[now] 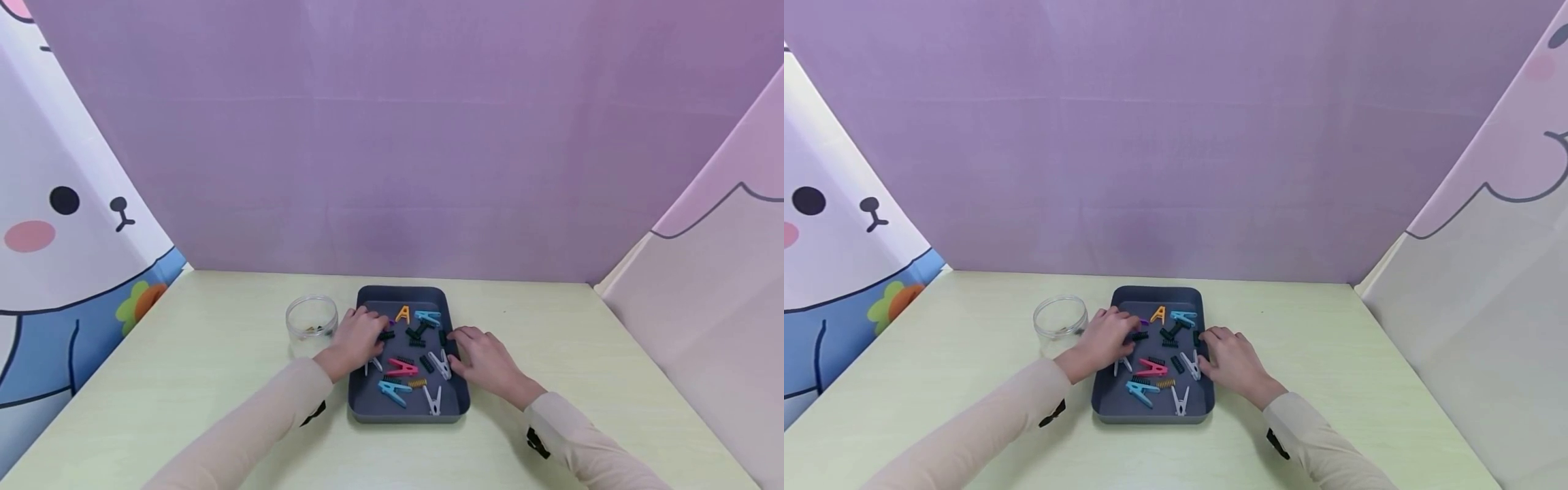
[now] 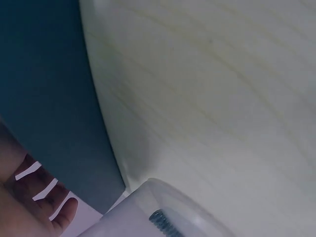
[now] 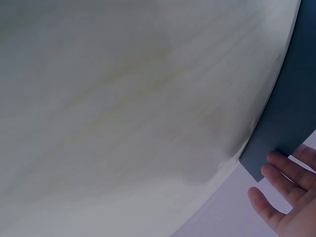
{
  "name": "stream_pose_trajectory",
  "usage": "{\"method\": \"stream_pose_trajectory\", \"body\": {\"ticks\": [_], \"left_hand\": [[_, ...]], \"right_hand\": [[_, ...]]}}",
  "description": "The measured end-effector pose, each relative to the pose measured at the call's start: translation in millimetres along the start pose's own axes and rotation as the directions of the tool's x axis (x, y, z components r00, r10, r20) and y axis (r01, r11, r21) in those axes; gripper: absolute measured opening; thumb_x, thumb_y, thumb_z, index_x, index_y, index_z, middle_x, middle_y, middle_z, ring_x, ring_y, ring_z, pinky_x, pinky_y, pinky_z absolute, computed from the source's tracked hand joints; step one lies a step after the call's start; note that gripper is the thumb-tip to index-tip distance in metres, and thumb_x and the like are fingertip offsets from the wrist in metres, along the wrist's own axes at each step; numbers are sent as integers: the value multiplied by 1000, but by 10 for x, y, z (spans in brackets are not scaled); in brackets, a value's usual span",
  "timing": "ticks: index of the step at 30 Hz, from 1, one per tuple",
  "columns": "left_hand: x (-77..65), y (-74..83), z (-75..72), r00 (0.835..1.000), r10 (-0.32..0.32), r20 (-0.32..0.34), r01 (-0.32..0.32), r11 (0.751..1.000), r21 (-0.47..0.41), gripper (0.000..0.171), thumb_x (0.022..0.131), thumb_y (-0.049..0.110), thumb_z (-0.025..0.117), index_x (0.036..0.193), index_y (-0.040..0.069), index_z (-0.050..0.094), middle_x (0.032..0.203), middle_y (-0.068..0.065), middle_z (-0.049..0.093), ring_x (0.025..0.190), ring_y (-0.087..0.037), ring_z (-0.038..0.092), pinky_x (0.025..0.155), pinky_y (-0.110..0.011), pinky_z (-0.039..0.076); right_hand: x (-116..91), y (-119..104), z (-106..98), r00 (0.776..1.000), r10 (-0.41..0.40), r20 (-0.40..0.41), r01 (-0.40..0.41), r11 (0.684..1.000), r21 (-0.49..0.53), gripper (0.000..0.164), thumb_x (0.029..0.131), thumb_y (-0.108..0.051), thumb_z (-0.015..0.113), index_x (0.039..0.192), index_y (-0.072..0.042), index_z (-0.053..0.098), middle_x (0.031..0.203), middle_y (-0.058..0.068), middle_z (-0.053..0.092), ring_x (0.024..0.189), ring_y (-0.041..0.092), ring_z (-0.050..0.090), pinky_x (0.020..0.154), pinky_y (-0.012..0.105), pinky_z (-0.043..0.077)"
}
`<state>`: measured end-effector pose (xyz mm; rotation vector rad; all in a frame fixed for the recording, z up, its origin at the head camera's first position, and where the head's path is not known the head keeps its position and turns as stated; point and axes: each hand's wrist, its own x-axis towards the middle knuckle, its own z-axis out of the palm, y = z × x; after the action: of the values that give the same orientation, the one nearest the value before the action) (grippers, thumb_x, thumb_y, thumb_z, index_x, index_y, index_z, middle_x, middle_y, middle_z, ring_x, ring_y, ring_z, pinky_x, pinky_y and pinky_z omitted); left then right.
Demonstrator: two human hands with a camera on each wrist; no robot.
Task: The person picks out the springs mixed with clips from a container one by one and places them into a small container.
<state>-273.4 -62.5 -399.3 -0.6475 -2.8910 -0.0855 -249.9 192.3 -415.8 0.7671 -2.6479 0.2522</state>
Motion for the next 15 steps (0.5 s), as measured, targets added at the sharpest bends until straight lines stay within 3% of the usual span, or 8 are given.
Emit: {"method": "stream_pose_trajectory", "body": {"ticks": [15], "left_hand": [[89, -26, 125, 1000, -22, 13, 22, 1000, 0, 25, 79, 29, 69, 102, 18, 65, 103, -2, 66, 92, -21, 53, 80, -40, 40]], "right_hand": [[7, -8, 3, 1000, 14, 18, -14, 1000, -12, 31, 78, -27, 67, 104, -10, 63, 108, 4, 63, 100, 21, 59, 79, 42, 49]]}}
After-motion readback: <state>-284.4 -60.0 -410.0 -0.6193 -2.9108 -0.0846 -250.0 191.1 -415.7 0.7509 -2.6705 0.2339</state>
